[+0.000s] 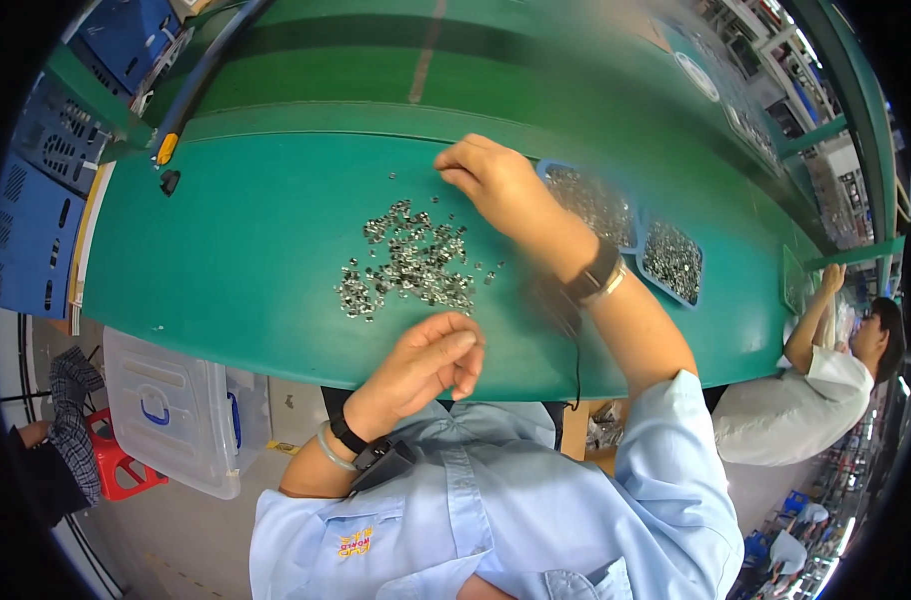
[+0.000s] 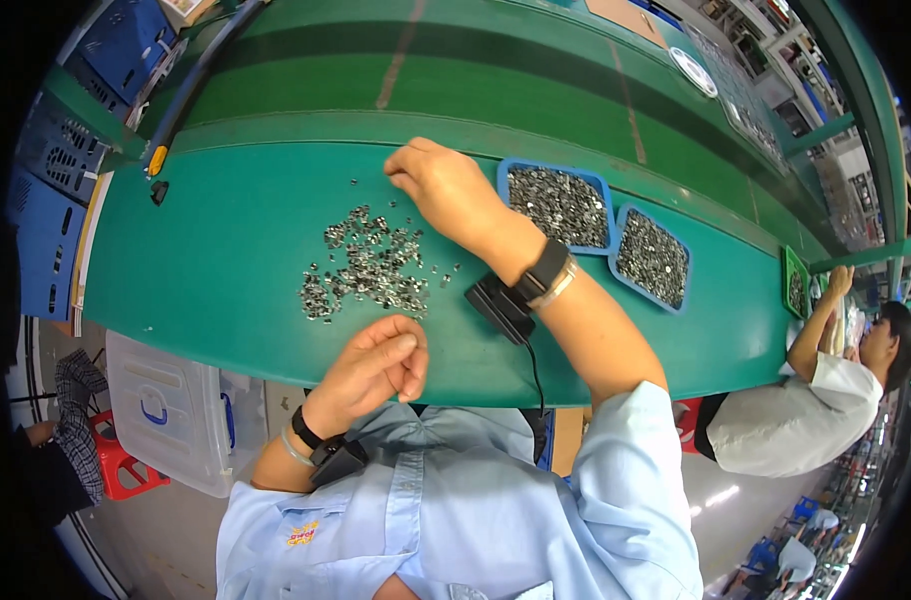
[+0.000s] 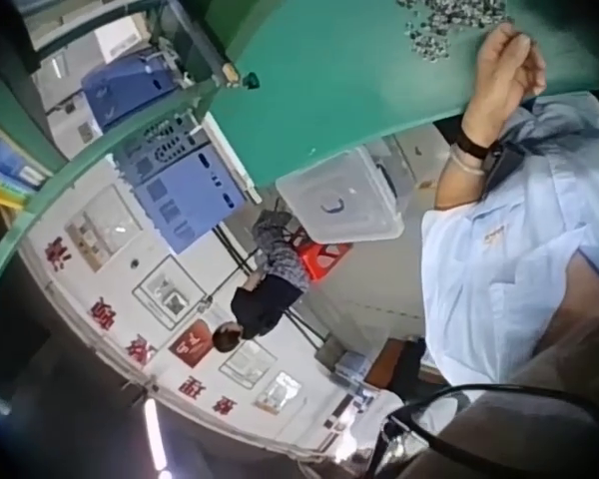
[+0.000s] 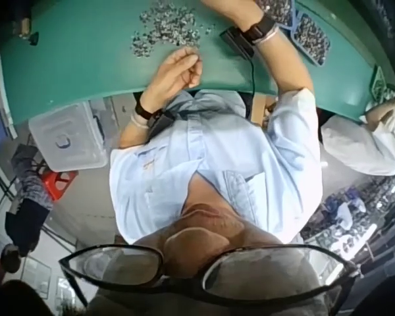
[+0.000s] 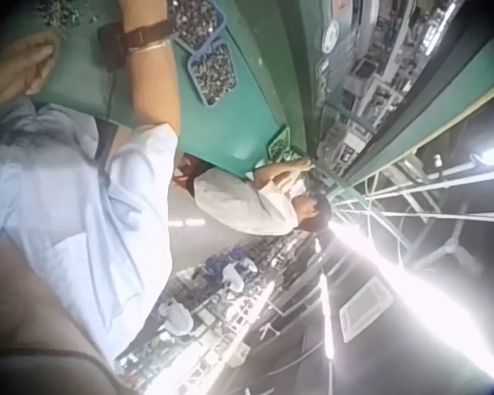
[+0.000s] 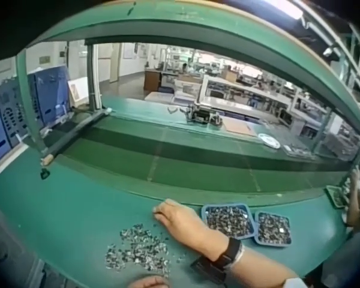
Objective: Inspecting and sorting small metal components on an electronics assembly line.
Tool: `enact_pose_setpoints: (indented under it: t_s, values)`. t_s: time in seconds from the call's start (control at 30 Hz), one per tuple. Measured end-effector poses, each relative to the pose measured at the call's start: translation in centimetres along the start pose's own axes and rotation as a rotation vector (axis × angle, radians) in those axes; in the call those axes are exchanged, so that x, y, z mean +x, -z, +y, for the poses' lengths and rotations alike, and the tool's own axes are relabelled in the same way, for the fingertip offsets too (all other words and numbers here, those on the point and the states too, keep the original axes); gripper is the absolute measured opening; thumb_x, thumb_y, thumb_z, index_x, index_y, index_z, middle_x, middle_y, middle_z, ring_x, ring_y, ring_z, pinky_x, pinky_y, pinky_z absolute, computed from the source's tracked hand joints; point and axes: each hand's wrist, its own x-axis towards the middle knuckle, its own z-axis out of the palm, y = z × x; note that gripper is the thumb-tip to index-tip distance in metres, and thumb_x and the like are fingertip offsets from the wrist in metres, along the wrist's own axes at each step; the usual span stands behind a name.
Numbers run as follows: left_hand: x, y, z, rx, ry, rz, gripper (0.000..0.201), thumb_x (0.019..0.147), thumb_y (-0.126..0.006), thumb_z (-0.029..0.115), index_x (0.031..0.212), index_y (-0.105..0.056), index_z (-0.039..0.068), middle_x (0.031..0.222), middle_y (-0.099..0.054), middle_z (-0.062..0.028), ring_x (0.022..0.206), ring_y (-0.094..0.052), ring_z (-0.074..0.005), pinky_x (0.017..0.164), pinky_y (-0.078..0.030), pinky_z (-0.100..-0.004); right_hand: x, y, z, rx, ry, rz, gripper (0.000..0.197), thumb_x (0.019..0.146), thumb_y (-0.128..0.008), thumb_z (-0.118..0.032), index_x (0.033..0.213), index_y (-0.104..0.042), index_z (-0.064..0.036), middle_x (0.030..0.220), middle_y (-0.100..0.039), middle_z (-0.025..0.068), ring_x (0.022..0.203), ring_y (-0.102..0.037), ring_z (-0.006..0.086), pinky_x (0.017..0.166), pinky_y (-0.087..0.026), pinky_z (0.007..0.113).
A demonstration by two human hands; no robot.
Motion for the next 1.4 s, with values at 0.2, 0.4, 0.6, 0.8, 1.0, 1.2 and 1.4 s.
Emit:
enact_pose_setpoints:
  t_s: [0.2, 0.4, 0.6, 0.8, 1.0, 1.2, 1.4]
  values:
    - [0.3, 0.2, 0.2, 0.007, 0.053, -0.067, 0.012, 0.096, -0.047, 0.014, 0.1, -0.051, 0.004, 0.075, -0.056, -0.0081, 0.058, -0.052, -0.015, 0.052, -0.043, -0.0276, 4.7, -4.7, 0.5, -0.153, 0.053, -0.2, 0.013, 0.08, -0.063, -0.013, 0.089, -0.061, -0.0039, 0.087, -0.06, 0.0116, 0.084, -0.059, 0.0324, 0.074, -0.049, 0.04]
    - [-0.1, 0.3, 0.4, 0.048, 0.056, -0.084, 0.013, 0.096, -0.048, 0.015, 0.1, -0.051, 0.004, 0.077, -0.056, -0.0063, 0.062, -0.053, -0.0137, 0.055, -0.044, -0.0264, 3.8, -2.3, 0.0, -0.18, 0.027, -0.271, 0.01, 0.078, -0.062, -0.01, 0.086, -0.06, -0.0036, 0.084, -0.06, 0.0121, 0.081, -0.059, 0.0328, 0.072, -0.048, 0.041]
    - [0.2, 0.0, 0.2, 0.095, -0.008, -0.02, 0.015, 0.095, -0.047, 0.017, 0.099, -0.05, 0.003, 0.072, -0.055, -0.009, 0.057, -0.051, -0.0149, 0.051, -0.042, -0.0282, -3.4, 10.4, 2.5, -0.261, -0.142, -0.09, 0.012, 0.079, -0.063, -0.01, 0.088, -0.06, -0.002, 0.082, -0.06, 0.0112, 0.076, -0.06, 0.0262, 0.069, -0.049, 0.033]
    - [0.2, 0.0, 0.0, 0.077, -0.021, -0.038, 0.013, 0.095, -0.047, 0.015, 0.099, -0.05, 0.003, 0.076, -0.057, -0.0083, 0.059, -0.053, -0.0154, 0.053, -0.044, -0.0283, -10.3, 15.0, 4.6, -0.248, -0.373, 0.006, 0.014, 0.081, -0.062, -0.009, 0.092, -0.062, -0.0015, 0.083, -0.061, 0.0114, 0.077, -0.061, 0.023, 0.07, -0.05, 0.031]
    - [0.1, -0.2, -0.3, 0.078, -0.064, -0.018, 0.013, 0.096, -0.047, 0.015, 0.098, -0.049, 0.003, 0.074, -0.056, -0.0093, 0.057, -0.052, -0.0164, 0.052, -0.044, -0.0291, -13.3, 14.7, 5.1, -0.372, -0.536, -0.03, 0.018, 0.082, -0.063, -0.013, 0.097, -0.062, -0.0031, 0.09, -0.061, 0.0115, 0.083, -0.061, 0.0266, 0.074, -0.049, 0.034]
    - [0.2, -0.7, -0.1, 0.101, -0.082, 0.016, 0.014, 0.096, -0.047, 0.015, 0.099, -0.049, 0.002, 0.073, -0.055, -0.0088, 0.058, -0.052, -0.0162, 0.053, -0.044, -0.029, -12.9, 13.4, 2.1, -0.588, -0.393, -0.026, 0.017, 0.083, -0.061, -0.015, 0.097, -0.062, -0.0046, 0.09, -0.061, 0.0111, 0.084, -0.06, 0.0301, 0.074, -0.049, 0.037]
    - [0.5, -0.3, -0.2, 0.059, -0.059, -0.019, 0.013, 0.096, -0.047, 0.015, 0.099, -0.05, 0.002, 0.074, -0.055, -0.008, 0.059, -0.052, -0.0153, 0.053, -0.044, -0.0284, -11.0, 7.0, -2.0, -0.194, -0.252, -0.14, 0.015, 0.083, -0.06, -0.015, 0.095, -0.061, -0.0056, 0.088, -0.058, 0.0109, 0.083, -0.059, 0.0303, 0.072, -0.049, 0.039]
